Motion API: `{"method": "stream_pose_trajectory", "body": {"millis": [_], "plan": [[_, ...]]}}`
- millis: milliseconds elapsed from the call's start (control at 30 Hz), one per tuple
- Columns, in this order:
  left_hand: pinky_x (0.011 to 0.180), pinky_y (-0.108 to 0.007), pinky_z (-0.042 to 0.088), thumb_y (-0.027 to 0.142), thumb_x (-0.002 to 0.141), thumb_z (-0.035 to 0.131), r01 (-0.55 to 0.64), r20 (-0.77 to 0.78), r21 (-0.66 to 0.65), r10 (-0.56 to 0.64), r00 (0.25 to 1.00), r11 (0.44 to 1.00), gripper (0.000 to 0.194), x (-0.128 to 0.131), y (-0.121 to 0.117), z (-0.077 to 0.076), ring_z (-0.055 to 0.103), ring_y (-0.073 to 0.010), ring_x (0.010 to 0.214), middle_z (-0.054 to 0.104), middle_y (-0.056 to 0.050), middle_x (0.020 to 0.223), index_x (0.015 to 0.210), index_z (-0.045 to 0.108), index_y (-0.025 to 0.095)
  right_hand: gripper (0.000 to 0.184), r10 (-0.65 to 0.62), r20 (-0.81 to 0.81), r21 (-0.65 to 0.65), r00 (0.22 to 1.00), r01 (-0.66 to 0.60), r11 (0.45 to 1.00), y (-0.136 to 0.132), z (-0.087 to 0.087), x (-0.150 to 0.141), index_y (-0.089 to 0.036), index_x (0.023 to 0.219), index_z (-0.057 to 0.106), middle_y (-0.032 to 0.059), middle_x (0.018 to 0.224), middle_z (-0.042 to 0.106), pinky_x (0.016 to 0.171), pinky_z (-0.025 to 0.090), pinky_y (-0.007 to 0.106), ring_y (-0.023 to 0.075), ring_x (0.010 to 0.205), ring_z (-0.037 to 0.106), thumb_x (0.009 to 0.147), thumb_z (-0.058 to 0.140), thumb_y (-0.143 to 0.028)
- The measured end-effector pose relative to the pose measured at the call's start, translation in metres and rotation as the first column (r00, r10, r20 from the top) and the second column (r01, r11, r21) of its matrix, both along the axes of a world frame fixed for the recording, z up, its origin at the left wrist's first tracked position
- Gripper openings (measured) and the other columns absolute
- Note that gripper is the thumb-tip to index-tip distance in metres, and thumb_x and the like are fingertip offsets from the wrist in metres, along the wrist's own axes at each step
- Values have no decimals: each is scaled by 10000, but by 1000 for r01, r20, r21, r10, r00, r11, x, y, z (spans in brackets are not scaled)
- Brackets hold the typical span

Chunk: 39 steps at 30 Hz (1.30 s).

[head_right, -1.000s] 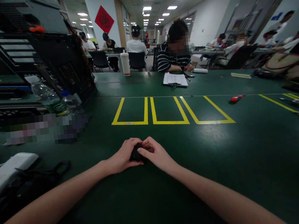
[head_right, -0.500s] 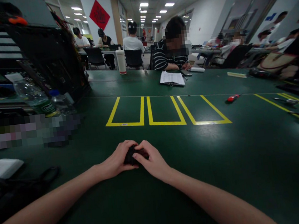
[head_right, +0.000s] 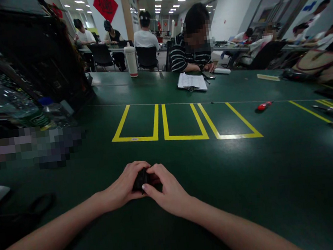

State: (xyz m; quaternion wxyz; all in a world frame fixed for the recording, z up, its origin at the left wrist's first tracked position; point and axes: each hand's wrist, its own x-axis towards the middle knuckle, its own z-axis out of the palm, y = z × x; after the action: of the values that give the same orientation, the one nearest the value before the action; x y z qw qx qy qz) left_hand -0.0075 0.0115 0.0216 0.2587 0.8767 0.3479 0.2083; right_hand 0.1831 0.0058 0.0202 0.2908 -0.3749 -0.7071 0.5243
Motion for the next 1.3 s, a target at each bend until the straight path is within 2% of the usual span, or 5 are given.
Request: {"method": "stream_pose_trajectory", "body": {"millis": [167, 333, 533, 833, 1300], "plan": [[918, -483, 378, 301, 767, 639, -5, 14, -11, 5, 1000, 1000, 629, 0, 2, -5, 412, -282, 1131, 405, -108, 1239, 1261, 254, 239, 79, -46, -38, -88, 998, 42, 995, 3, -1, -2, -226, 918, 472, 15, 949, 548, 725, 506, 320, 170, 878, 576, 851, 494, -263], [932, -457, 370, 314, 760, 644, 3, 30, 17, -3, 1000, 1000, 627, -1, 3, -10, 411, -273, 1134, 413, -105, 1232, 1253, 269, 220, 242, -67, 1, -158, 998, 67, 985, 6, 0, -2, -215, 1026, 439, 34, 986, 562, 791, 494, 349, 179, 916, 574, 819, 549, -278], [935, -464, 362, 299, 763, 640, 12, 24, 7, -12, 1000, 1000, 604, -3, 2, -9, 402, -276, 1142, 405, -102, 1248, 1246, 285, 224, 132, 29, 50, -131, 998, -22, 991, 6, 5, 0, -220, 935, 487, 20, 954, 564, 740, 503, 339, 182, 873, 575, 829, 529, -285], [932, -460, 366, 306, 750, 655, 0, 17, 27, -1, 1000, 1000, 636, -2, 2, -9, 405, -280, 1144, 408, -105, 1250, 1253, 275, 226, 103, -30, 7, -115, 1000, 30, 993, 2, -1, -1, -231, 939, 474, 24, 984, 532, 643, 516, 299, 168, 834, 581, 867, 465, -304], [940, -443, 363, 305, 759, 645, 9, 27, 39, -10, 1000, 999, 625, -2, 3, -9, 405, -270, 1135, 406, -114, 1245, 1254, 277, 203, 135, -48, -31, -75, 998, 46, 996, -2, -2, -2, -232, 974, 471, 19, 982, 537, 798, 490, 334, 166, 919, 571, 843, 504, -236]]}}
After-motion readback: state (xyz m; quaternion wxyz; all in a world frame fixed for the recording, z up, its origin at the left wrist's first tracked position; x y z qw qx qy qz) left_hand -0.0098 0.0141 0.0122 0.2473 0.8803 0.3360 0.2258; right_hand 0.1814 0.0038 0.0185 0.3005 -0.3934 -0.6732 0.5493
